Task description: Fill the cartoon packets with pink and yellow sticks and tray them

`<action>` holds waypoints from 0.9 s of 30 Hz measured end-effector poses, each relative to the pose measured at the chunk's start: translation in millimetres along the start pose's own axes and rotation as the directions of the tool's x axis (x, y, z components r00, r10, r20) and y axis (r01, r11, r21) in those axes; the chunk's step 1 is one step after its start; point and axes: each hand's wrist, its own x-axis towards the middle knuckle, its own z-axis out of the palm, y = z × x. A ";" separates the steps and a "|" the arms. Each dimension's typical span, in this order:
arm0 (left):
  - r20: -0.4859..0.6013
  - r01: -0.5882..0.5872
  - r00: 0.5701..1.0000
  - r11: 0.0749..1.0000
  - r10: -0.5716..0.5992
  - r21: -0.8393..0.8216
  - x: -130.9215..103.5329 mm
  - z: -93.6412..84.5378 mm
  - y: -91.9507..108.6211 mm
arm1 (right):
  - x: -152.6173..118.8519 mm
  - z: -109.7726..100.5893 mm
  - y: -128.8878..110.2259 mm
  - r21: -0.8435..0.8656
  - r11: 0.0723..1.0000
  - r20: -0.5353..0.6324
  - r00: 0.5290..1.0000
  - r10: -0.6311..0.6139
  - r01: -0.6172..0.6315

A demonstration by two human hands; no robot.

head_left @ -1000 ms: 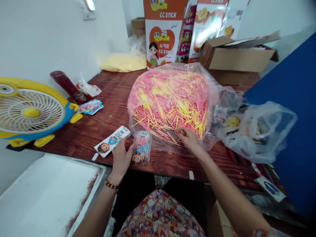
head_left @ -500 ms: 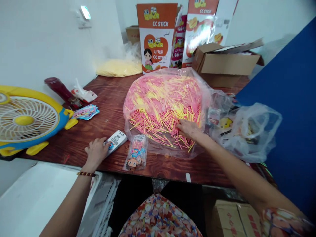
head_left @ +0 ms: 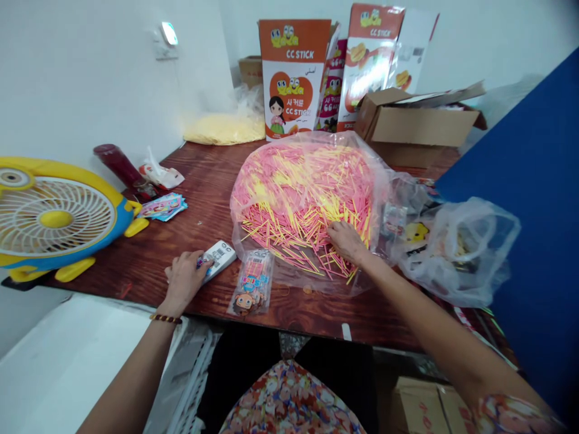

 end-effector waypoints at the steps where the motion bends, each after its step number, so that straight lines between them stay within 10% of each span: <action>1: -0.009 -0.001 1.000 1.000 0.001 -0.007 -0.1 -0.1 0.1 | 0.6 0.5 -1.5 0.026 0.999 -0.013 1.000 0.019 -0.018; 11: 0.108 0.136 0.987 0.980 -0.121 -0.145 29.3 -12.8 -7.9 | 20.1 10.8 -19.0 0.649 0.755 -0.139 0.962 0.237 -0.093; 27: 0.106 0.152 0.988 0.875 -0.116 -0.459 37.3 -9.1 -27.4 | 32.3 4.9 -38.5 0.775 0.591 0.001 0.936 0.352 -0.223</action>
